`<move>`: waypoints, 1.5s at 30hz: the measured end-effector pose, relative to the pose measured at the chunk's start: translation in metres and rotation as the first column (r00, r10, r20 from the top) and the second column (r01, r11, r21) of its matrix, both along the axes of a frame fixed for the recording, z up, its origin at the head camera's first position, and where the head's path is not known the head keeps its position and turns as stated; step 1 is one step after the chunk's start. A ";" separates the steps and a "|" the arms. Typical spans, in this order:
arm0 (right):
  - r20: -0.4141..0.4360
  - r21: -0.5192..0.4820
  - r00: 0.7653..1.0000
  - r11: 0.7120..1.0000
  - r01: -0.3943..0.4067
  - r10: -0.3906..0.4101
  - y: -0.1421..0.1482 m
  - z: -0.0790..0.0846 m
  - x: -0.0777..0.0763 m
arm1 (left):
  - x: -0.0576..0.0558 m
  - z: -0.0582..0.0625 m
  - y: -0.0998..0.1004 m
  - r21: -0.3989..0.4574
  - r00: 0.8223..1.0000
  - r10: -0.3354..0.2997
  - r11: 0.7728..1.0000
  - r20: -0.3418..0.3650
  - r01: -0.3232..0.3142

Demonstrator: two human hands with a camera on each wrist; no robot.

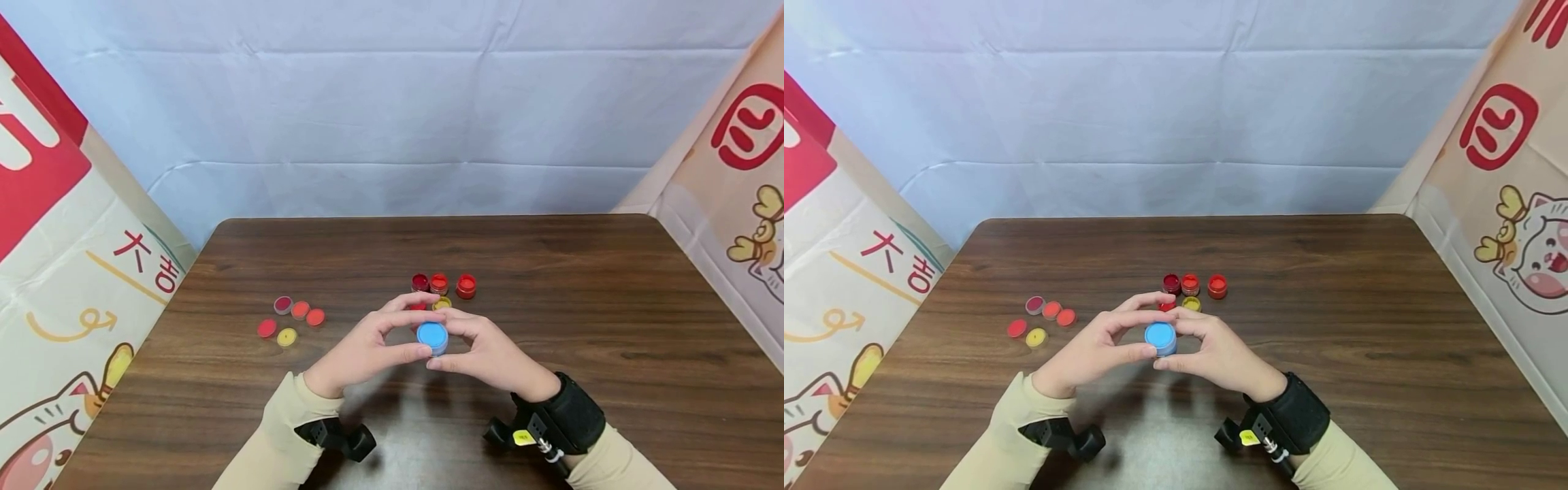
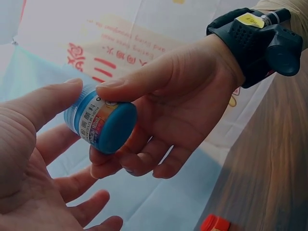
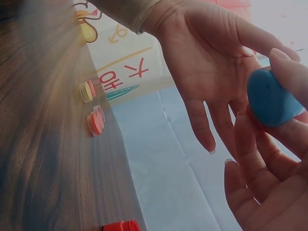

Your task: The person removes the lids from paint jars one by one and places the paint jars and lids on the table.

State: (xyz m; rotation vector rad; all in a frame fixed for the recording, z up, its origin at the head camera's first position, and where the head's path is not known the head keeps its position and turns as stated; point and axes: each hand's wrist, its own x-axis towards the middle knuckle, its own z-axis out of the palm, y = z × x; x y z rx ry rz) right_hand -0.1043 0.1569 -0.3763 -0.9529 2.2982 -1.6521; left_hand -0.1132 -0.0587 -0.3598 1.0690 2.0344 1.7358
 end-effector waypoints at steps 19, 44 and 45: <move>-0.036 -0.003 0.999 1.000 -0.030 0.030 -0.001 -0.001 -0.002 | -0.002 -0.003 0.003 0.022 1.000 -0.004 1.000 -0.016 0.004; -0.038 -0.021 0.999 0.999 -0.039 0.038 -0.002 -0.002 -0.002 | -0.002 -0.003 0.003 0.019 1.000 0.009 1.000 -0.019 -0.008; -0.033 -0.018 0.999 0.999 -0.040 0.039 -0.002 -0.002 -0.002 | -0.002 -0.002 0.002 0.016 1.000 0.004 1.000 -0.020 -0.004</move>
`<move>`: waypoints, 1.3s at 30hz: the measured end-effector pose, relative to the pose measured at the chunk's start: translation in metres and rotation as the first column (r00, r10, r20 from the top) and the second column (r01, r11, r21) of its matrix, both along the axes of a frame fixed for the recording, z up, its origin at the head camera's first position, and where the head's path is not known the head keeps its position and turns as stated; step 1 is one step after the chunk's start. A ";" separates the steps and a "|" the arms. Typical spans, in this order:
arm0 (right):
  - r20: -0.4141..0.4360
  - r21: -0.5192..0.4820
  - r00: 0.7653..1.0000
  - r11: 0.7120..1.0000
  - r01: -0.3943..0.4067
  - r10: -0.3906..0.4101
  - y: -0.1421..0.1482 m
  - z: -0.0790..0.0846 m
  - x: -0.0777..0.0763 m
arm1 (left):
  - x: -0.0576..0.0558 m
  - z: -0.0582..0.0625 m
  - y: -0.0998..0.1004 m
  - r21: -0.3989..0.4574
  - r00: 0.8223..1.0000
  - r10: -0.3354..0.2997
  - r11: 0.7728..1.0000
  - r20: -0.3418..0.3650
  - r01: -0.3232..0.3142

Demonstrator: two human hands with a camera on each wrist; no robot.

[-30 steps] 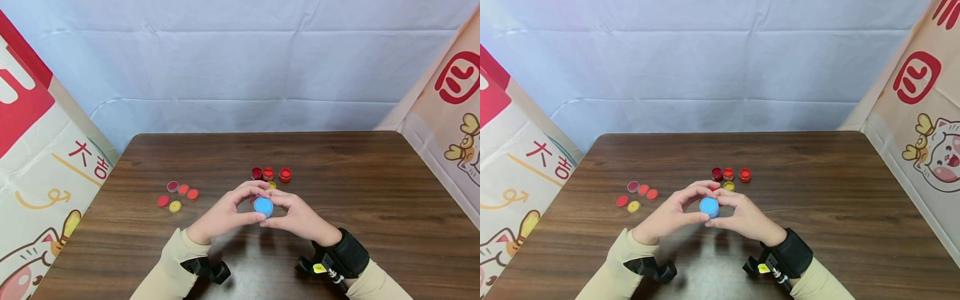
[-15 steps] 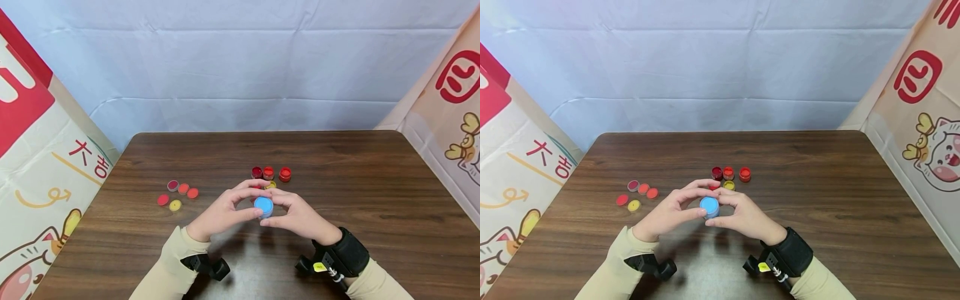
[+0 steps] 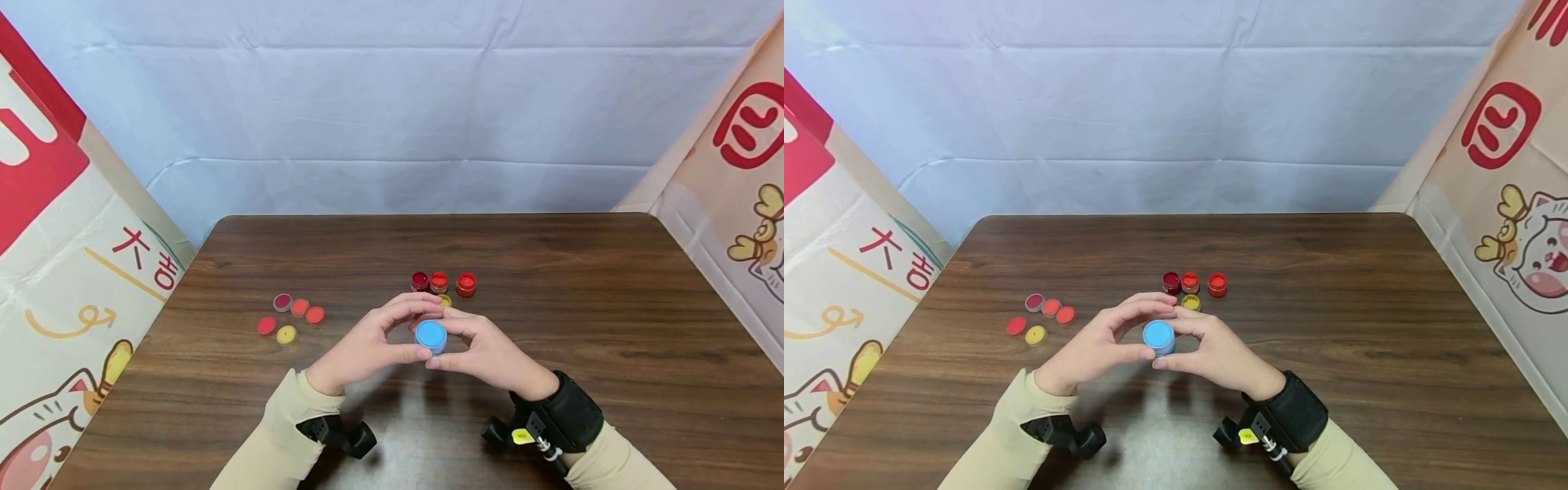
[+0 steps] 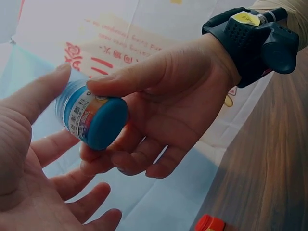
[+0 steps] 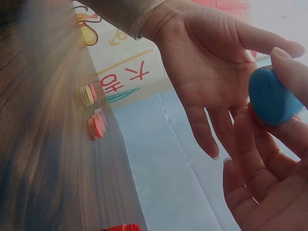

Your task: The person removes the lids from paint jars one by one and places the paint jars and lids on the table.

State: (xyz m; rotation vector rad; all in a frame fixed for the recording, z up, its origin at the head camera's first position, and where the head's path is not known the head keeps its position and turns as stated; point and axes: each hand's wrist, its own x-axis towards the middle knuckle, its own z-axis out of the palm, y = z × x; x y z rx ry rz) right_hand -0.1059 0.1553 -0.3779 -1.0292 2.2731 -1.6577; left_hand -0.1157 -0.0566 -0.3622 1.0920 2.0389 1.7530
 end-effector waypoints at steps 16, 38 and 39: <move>0.013 -0.010 1.000 1.000 -0.014 0.014 0.000 0.000 0.000 | -0.001 0.000 -0.003 0.016 0.999 -0.034 0.999 -0.023 0.034; 0.022 0.012 1.000 1.000 -0.008 0.007 0.000 0.001 0.001 | -0.002 0.001 -0.006 -0.016 0.999 -0.031 0.999 -0.026 0.030; 0.018 0.009 1.000 1.000 -0.009 0.009 0.000 0.001 0.001 | -0.002 0.001 -0.006 -0.014 0.999 -0.028 1.000 -0.025 0.028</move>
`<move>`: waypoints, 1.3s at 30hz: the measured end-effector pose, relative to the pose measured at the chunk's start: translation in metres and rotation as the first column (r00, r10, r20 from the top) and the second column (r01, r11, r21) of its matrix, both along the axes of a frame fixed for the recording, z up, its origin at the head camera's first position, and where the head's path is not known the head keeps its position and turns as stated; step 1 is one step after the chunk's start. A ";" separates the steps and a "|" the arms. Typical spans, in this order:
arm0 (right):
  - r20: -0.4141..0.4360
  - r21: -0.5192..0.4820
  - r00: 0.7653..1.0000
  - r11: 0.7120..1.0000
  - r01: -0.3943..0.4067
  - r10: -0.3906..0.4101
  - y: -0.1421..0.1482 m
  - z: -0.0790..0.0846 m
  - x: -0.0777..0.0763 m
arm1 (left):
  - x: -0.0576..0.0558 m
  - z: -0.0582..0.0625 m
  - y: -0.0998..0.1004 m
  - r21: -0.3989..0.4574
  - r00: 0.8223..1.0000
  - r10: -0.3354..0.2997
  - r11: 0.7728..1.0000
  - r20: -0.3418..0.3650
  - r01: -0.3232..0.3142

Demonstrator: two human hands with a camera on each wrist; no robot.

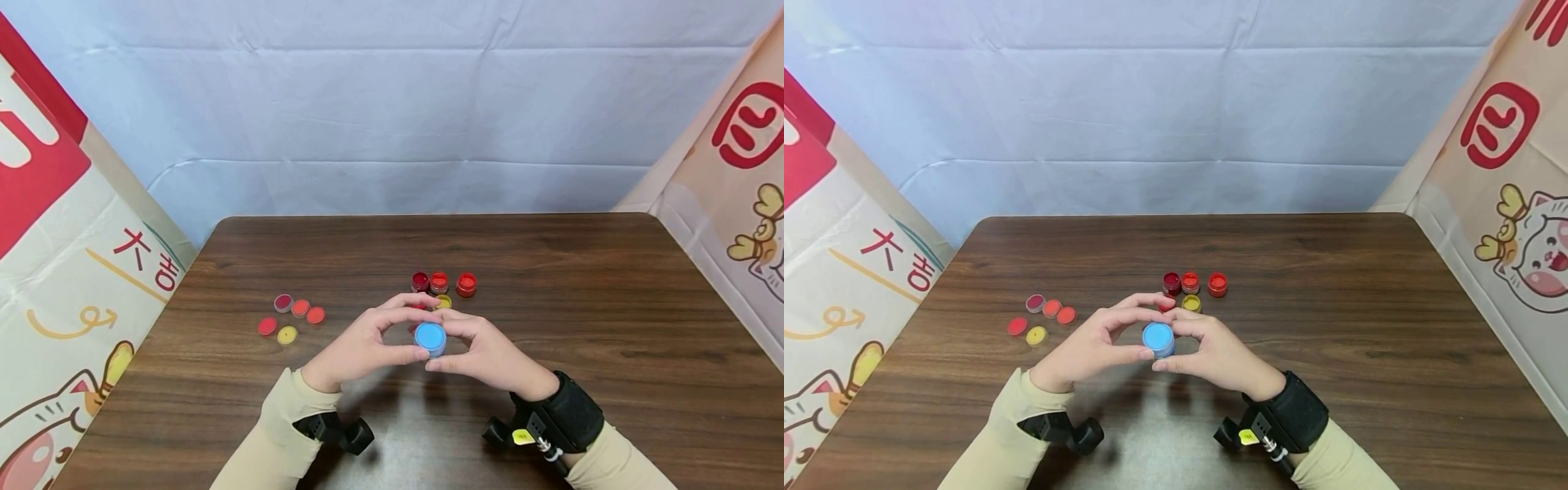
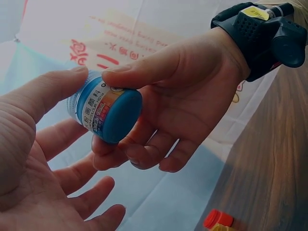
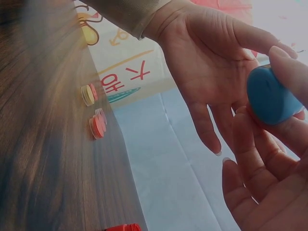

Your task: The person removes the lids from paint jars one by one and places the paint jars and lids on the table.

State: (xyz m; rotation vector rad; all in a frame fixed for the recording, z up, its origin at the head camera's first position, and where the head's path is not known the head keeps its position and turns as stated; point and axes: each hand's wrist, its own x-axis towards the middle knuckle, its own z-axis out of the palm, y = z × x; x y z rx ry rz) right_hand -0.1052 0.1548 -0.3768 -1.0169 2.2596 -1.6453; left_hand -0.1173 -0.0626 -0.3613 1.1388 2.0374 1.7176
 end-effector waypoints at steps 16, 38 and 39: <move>-0.032 0.018 0.999 1.000 0.010 -0.009 0.001 -0.001 0.000 | 0.001 0.001 0.001 -0.017 1.000 0.014 1.000 -0.011 -0.014; -0.024 0.006 1.000 1.000 -0.011 0.011 -0.001 -0.002 0.000 | 0.000 0.000 0.002 0.004 1.000 0.005 1.000 -0.004 -0.005; -0.025 0.005 1.000 1.000 -0.011 0.011 -0.001 -0.002 0.000 | 0.000 0.000 0.002 0.006 1.000 0.004 1.000 -0.003 -0.004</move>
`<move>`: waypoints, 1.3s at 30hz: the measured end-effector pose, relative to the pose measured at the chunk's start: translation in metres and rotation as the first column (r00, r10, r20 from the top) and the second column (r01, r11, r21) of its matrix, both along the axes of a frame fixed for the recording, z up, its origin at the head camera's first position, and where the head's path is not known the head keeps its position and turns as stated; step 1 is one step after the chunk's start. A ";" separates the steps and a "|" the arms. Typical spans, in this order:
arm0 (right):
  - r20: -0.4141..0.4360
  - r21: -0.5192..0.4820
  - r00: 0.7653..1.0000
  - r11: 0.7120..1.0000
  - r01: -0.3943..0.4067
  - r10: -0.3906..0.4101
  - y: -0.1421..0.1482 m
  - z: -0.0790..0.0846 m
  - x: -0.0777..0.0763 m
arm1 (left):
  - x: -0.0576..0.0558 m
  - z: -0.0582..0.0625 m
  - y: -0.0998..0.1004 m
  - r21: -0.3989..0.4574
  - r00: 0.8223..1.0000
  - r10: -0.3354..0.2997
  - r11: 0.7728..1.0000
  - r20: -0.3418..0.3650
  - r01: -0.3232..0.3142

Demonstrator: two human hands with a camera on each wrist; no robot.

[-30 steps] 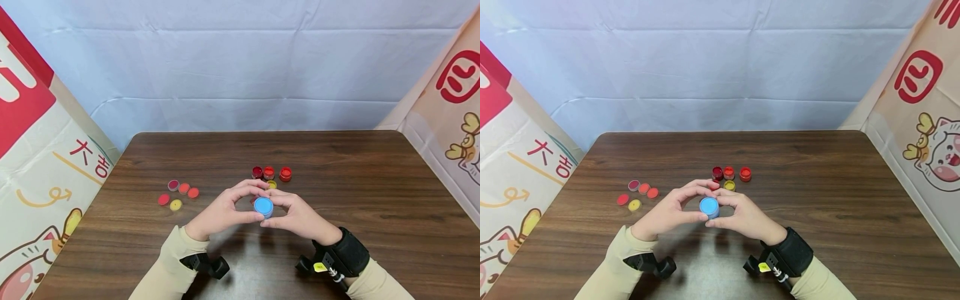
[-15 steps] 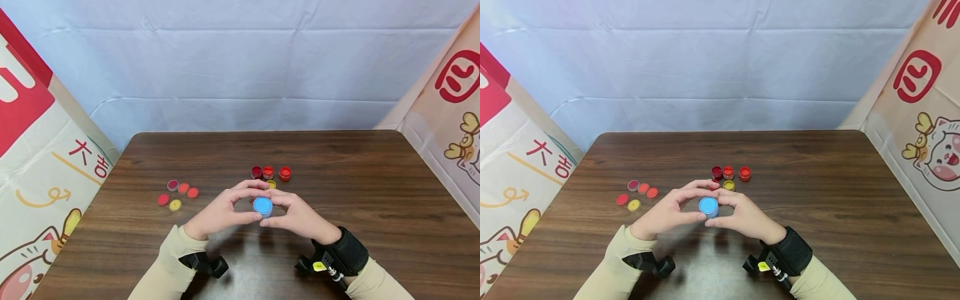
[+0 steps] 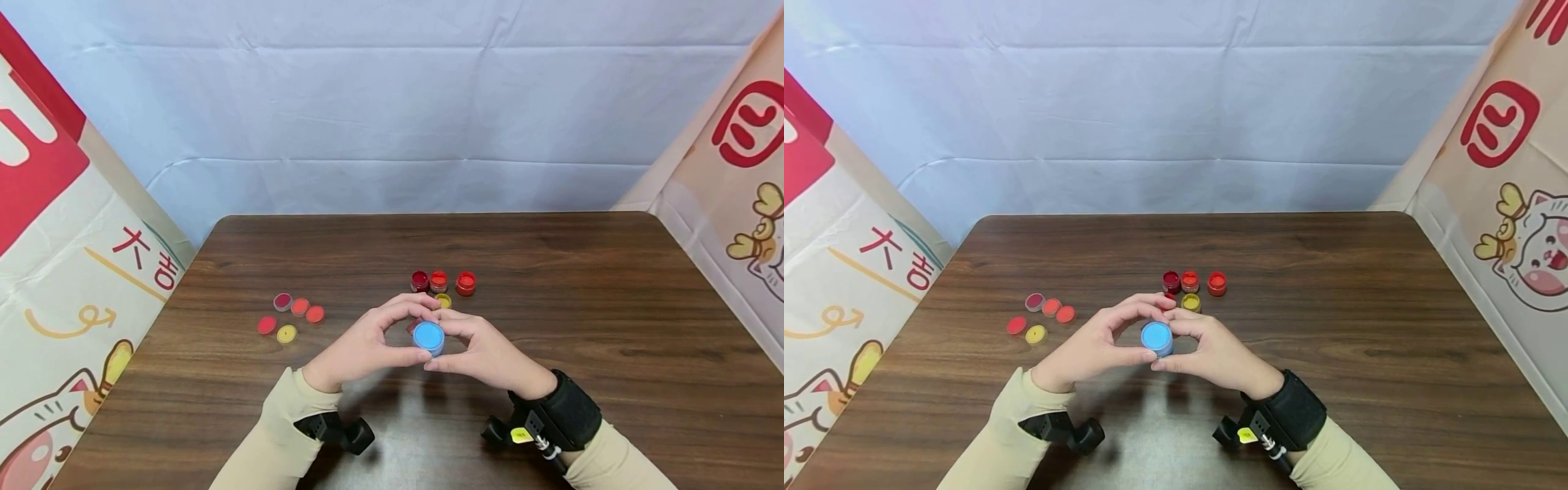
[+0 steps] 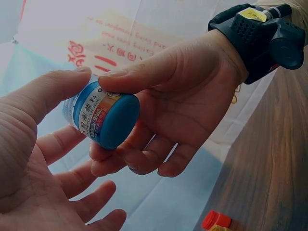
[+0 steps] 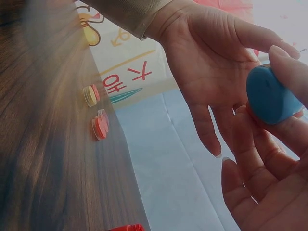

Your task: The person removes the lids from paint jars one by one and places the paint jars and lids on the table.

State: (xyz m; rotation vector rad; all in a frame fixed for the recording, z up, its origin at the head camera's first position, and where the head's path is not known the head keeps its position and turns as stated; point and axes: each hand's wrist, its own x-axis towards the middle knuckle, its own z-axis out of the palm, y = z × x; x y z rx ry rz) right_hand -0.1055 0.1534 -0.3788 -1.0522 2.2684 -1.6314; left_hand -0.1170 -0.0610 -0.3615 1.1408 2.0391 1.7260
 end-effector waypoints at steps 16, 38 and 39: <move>0.022 0.020 0.999 0.999 0.033 -0.033 0.000 0.001 0.001 | -0.001 0.002 -0.003 -0.011 0.999 -0.035 0.999 -0.032 0.035; 0.029 0.015 0.999 1.000 0.016 -0.016 0.000 0.001 0.002 | 0.000 0.001 -0.002 0.006 1.000 -0.023 1.000 0.005 0.022; 0.029 0.020 0.999 1.000 0.020 -0.020 0.000 0.001 0.002 | 0.000 0.001 -0.002 0.002 1.000 -0.023 1.000 0.003 0.023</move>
